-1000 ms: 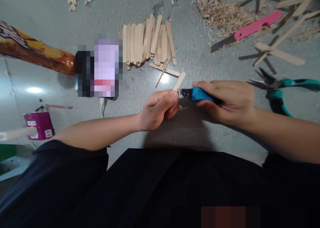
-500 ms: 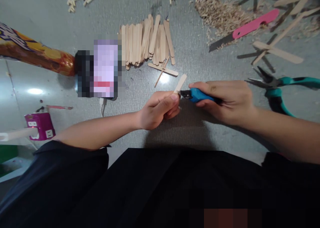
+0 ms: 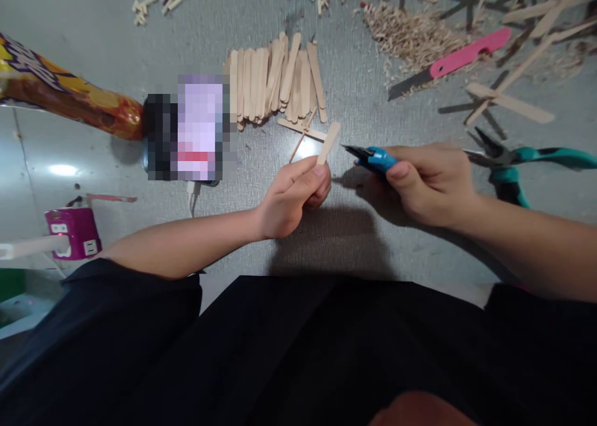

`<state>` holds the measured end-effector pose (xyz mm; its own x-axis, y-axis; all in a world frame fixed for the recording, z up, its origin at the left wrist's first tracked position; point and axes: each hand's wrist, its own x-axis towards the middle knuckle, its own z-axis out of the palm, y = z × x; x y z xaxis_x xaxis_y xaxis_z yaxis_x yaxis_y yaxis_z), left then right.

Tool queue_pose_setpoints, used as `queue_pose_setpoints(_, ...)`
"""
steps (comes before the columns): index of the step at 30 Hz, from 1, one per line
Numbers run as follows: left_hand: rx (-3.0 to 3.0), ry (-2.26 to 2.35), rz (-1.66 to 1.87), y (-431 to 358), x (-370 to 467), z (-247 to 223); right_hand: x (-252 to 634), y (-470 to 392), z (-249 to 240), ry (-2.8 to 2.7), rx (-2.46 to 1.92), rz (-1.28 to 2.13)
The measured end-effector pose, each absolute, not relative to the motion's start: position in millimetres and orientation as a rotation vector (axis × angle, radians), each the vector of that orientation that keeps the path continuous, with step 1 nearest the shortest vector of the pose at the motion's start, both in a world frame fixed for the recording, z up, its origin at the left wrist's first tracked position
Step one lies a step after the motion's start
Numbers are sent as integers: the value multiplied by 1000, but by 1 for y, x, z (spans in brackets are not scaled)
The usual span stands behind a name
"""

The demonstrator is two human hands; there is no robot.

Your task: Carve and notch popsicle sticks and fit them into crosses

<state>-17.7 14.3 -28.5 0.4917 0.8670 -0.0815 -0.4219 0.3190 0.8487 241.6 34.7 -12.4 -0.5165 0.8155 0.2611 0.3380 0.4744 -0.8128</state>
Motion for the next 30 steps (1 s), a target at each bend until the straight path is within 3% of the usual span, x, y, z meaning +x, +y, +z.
queue_pose_setpoints(6,895,653,899,13,-19,-33,244,32,-14,-2274,-1009,684)
queue_pose_setpoints(30,1041,779,940,10,-20,-35,246,30,-10,-2266,-1094,649)
